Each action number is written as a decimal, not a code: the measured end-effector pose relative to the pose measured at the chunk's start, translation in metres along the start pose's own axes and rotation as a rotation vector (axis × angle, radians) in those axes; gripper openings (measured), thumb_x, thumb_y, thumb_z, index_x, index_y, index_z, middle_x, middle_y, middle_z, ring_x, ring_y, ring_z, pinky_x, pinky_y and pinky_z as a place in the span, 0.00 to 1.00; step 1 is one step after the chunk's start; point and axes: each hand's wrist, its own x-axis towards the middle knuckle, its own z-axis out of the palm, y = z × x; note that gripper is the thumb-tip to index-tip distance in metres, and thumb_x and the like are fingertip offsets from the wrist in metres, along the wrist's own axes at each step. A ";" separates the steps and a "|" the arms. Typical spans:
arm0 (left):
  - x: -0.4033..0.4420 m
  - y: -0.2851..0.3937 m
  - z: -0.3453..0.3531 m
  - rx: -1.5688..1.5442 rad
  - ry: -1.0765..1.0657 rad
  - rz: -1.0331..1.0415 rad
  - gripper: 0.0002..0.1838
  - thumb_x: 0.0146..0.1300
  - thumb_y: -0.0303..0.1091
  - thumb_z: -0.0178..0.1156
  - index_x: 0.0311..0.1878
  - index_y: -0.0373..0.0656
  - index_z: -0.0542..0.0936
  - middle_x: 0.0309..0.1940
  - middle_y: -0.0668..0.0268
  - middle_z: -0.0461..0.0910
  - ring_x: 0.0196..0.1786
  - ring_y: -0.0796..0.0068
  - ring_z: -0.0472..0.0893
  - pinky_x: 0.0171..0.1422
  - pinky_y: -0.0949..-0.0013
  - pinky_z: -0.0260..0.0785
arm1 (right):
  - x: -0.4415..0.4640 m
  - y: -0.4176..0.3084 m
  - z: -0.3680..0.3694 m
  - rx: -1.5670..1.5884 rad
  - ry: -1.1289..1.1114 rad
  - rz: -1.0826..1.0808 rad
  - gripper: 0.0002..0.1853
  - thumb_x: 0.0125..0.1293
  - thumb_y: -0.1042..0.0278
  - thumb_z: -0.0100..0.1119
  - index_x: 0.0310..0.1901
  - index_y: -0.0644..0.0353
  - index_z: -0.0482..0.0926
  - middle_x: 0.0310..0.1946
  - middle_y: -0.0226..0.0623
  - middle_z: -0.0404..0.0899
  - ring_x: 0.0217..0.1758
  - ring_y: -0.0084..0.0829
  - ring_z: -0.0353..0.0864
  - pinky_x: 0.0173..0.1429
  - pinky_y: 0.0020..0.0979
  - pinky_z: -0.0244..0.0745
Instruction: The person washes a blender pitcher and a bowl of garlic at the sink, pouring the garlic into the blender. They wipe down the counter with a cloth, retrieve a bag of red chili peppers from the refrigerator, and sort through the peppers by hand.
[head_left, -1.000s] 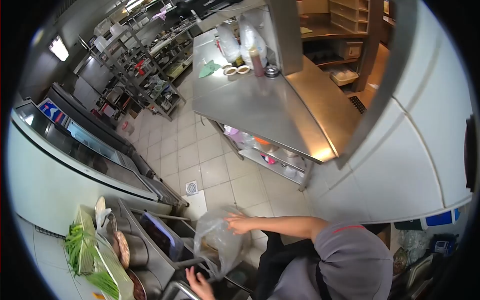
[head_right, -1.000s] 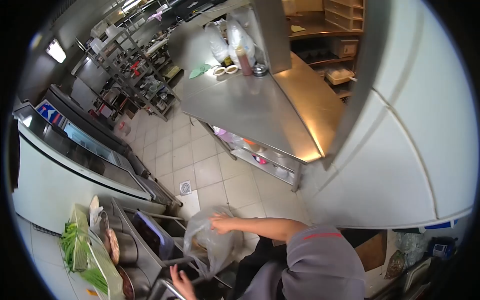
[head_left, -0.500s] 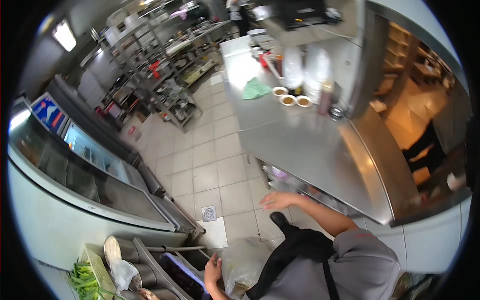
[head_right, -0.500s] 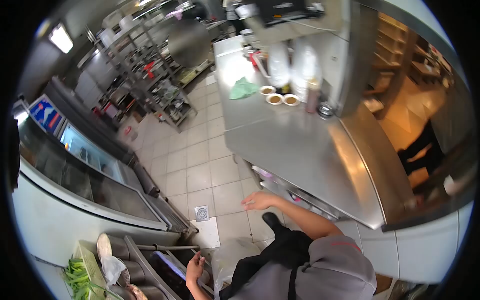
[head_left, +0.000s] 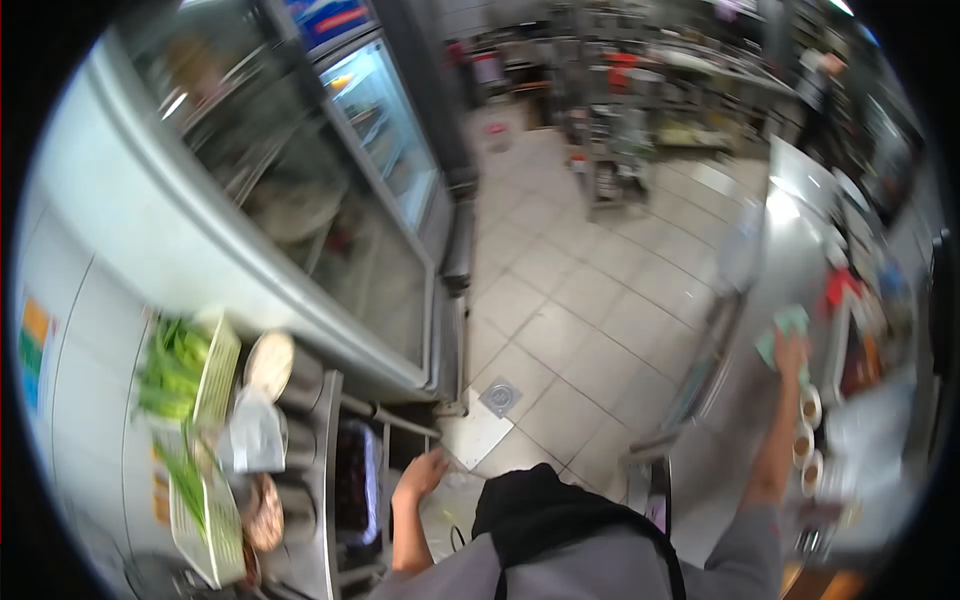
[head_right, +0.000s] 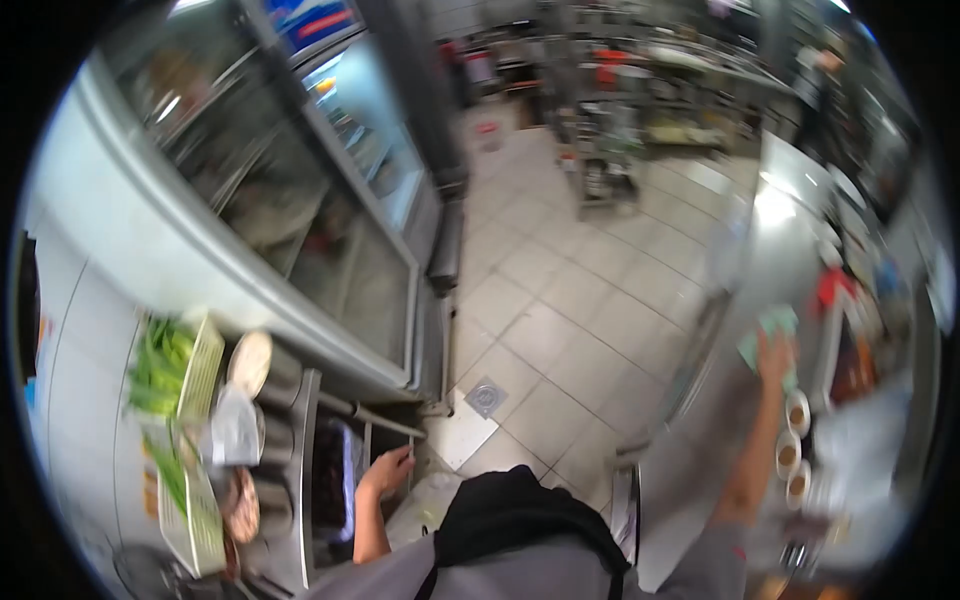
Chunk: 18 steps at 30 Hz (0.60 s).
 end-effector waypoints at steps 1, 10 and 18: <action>0.014 0.019 -0.009 -0.047 -0.034 -0.074 0.23 0.57 0.43 0.51 0.54 0.40 0.70 0.46 0.46 0.72 0.52 0.50 0.70 0.55 0.58 0.62 | 0.019 0.009 0.029 -0.145 -0.114 0.161 0.34 0.61 0.38 0.36 0.62 0.55 0.59 0.63 0.48 0.54 0.66 0.49 0.50 0.65 0.49 0.47; 0.294 0.144 0.008 -0.352 -0.283 0.442 0.21 0.63 0.40 0.48 0.55 0.36 0.69 0.50 0.54 0.73 0.55 0.67 0.71 0.58 0.68 0.62 | -0.015 -0.090 0.048 0.648 0.063 0.354 0.18 0.67 0.57 0.37 0.45 0.62 0.72 0.43 0.43 0.68 0.48 0.35 0.67 0.52 0.31 0.60; 0.388 0.397 0.148 -1.011 -0.946 0.458 0.35 0.66 0.56 0.29 0.66 0.39 0.48 0.66 0.57 0.49 0.68 0.66 0.49 0.69 0.66 0.41 | 0.027 -0.318 0.044 1.601 -0.374 0.887 0.29 0.62 0.39 0.38 0.52 0.57 0.66 0.42 0.35 0.71 0.47 0.26 0.67 0.50 0.36 0.63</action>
